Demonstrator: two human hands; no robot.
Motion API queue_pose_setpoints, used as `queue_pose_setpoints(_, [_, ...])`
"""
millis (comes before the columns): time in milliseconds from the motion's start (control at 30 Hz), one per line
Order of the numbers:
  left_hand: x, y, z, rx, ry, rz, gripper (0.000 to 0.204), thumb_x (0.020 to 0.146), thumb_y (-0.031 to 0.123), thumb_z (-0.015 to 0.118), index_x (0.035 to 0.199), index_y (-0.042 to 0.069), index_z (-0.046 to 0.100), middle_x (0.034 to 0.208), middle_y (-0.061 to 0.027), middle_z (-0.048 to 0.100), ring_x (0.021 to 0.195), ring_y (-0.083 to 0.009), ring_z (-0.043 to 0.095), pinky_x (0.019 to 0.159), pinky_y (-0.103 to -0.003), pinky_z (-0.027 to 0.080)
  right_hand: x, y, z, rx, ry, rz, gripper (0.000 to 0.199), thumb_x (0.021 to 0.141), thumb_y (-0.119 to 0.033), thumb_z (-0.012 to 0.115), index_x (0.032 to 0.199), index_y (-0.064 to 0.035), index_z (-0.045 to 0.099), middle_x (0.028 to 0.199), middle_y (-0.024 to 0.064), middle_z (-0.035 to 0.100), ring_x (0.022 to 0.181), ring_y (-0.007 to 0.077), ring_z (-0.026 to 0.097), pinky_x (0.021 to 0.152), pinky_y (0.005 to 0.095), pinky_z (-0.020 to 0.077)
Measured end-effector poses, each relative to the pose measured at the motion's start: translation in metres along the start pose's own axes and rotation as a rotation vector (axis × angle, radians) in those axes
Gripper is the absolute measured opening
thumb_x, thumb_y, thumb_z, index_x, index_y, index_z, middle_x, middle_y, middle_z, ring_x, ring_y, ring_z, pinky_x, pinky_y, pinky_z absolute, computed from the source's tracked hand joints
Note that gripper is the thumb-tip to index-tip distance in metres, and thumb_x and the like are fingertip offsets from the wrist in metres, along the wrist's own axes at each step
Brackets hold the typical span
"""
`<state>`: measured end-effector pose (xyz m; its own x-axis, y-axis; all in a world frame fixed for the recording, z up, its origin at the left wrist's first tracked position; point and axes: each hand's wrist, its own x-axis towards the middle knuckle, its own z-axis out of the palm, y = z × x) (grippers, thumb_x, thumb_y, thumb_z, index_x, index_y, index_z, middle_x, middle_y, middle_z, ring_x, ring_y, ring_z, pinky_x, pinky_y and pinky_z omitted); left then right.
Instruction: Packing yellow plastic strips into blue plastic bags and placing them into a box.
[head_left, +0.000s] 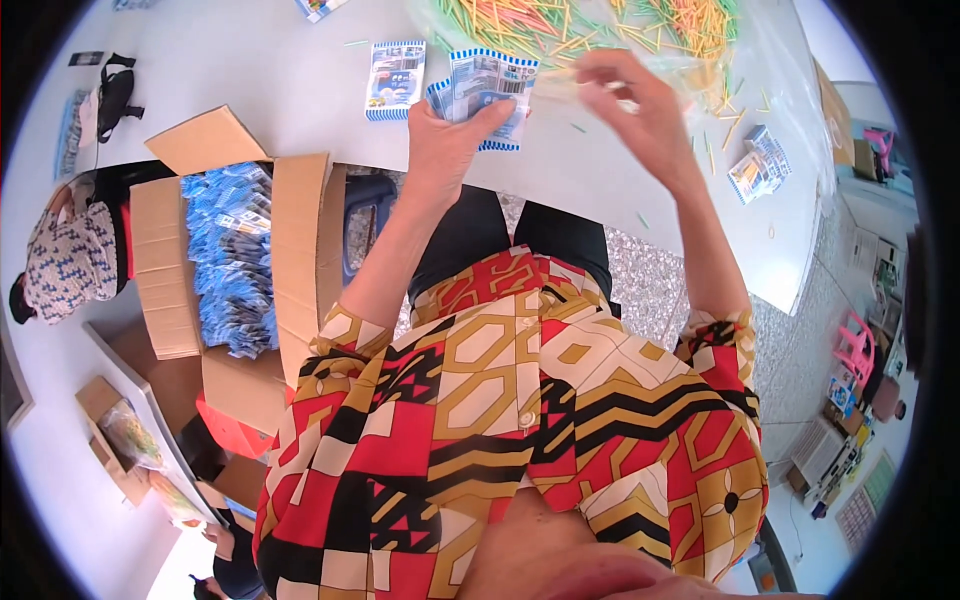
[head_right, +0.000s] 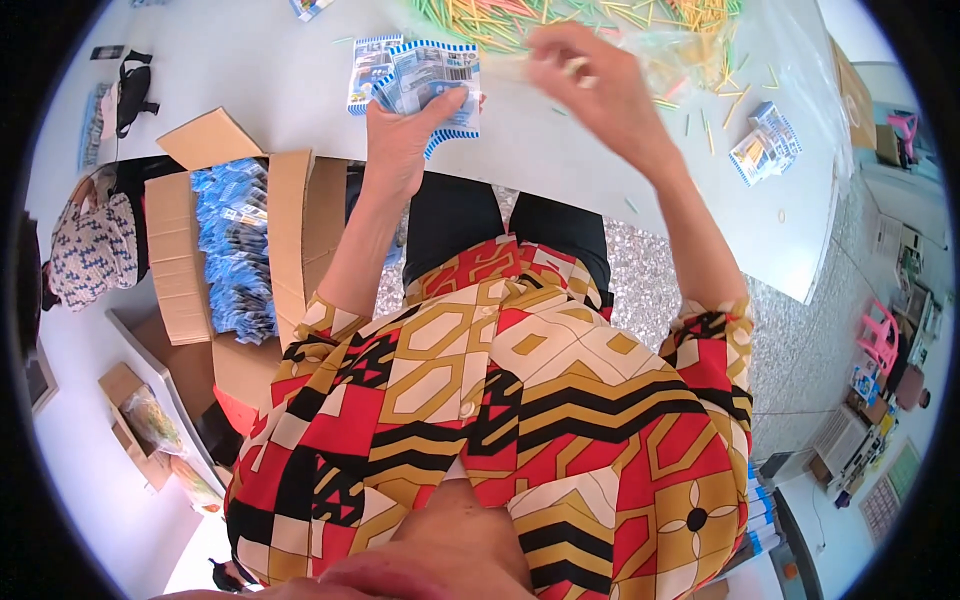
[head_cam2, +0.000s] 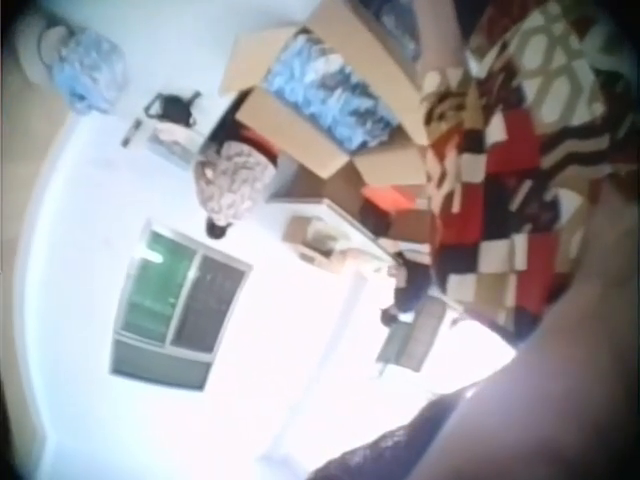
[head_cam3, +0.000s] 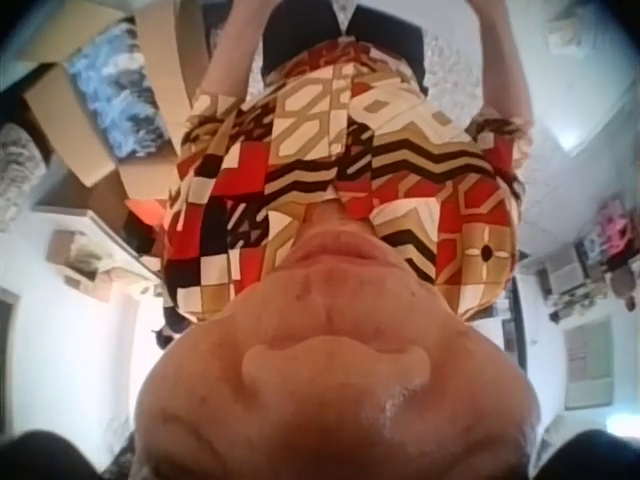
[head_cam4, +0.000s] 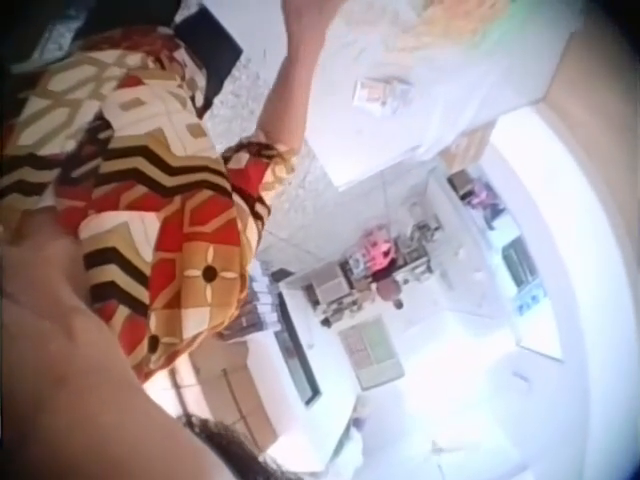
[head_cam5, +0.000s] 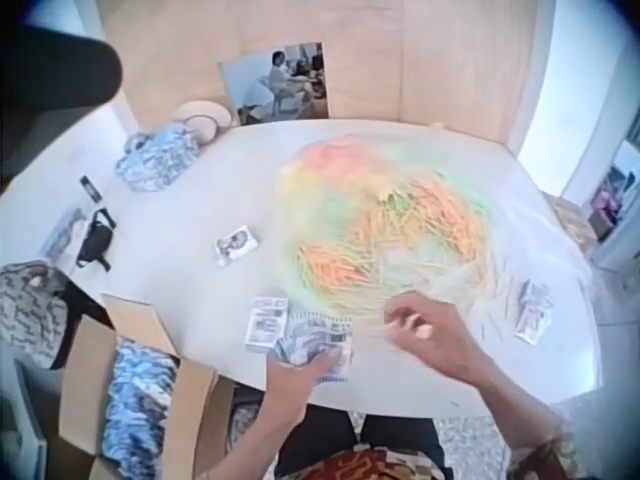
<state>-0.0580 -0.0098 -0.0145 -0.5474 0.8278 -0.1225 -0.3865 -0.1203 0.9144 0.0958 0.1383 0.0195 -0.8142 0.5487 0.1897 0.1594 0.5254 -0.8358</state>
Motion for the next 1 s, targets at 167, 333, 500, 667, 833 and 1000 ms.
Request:
queue_pose_setpoints(167, [-0.006,0.01,0.0,0.072,0.028,0.015,0.03,0.075,0.005,0.072,0.102,-0.003,0.061,0.09,-0.0071,0.066,0.077,-0.0116,0.063,0.071,-0.026,0.052,0.032,-0.033,0.029,-0.035,-0.142,-0.058,0.015,0.083,-0.016,0.064,0.092,-0.0036,0.063,0.079,0.0021,0.061,0.072,0.0102,0.054,0.064,0.0235,0.0426])
queue_pose_setpoints(333, [-0.009,0.018,-0.007,-0.02,0.044,-0.077,0.029,0.077,0.005,0.07,0.104,-0.002,0.061,0.095,-0.0067,0.065,0.081,-0.0115,0.062,0.073,-0.027,0.052,0.046,-0.031,0.031,-0.083,-0.247,-0.008,0.016,0.084,-0.017,0.064,0.087,-0.0014,0.062,0.07,0.0047,0.055,0.063,0.0126,0.045,0.06,0.0268,0.0403])
queue_pose_setpoints(500, [-0.01,0.021,-0.014,0.044,0.001,-0.079,0.03,0.077,0.005,0.069,0.105,-0.003,0.061,0.095,-0.007,0.065,0.081,-0.0112,0.062,0.073,-0.026,0.051,0.049,-0.03,0.025,-0.074,-0.269,-0.076,0.016,0.084,-0.015,0.062,0.088,0.0001,0.061,0.073,0.0065,0.057,0.067,0.0145,0.05,0.062,0.028,0.0416])
queue_pose_setpoints(667, [-0.009,0.021,-0.012,0.1,-0.027,-0.058,0.031,0.075,0.004,0.071,0.104,-0.003,0.061,0.093,-0.007,0.066,0.079,-0.0109,0.063,0.072,-0.025,0.051,0.047,-0.032,0.022,-0.061,-0.293,-0.144,0.017,0.083,-0.013,0.063,0.093,-0.0002,0.06,0.079,0.0069,0.06,0.071,0.0163,0.053,0.065,0.0283,0.0439])
queue_pose_setpoints(833, [-0.009,0.021,-0.004,0.041,0.032,-0.002,0.031,0.073,0.002,0.072,0.101,-0.003,0.063,0.092,-0.0075,0.066,0.077,-0.0113,0.063,0.071,-0.026,0.052,0.042,-0.037,0.017,-0.073,-0.047,-0.329,0.024,0.076,-0.008,0.069,0.099,-0.0051,0.06,0.095,0.004,0.06,0.07,0.0152,0.053,0.064,0.026,0.0437])
queue_pose_setpoints(1000, [-0.008,0.021,-0.002,0.032,0.048,0.04,0.029,0.072,0.001,0.073,0.099,-0.003,0.064,0.091,-0.0075,0.067,0.077,-0.0113,0.063,0.071,-0.026,0.053,0.027,-0.055,0.013,-0.081,0.025,-0.339,0.029,0.074,-0.008,0.07,0.101,-0.0073,0.06,0.1,0.0028,0.059,0.071,0.0137,0.051,0.062,0.0248,0.0426])
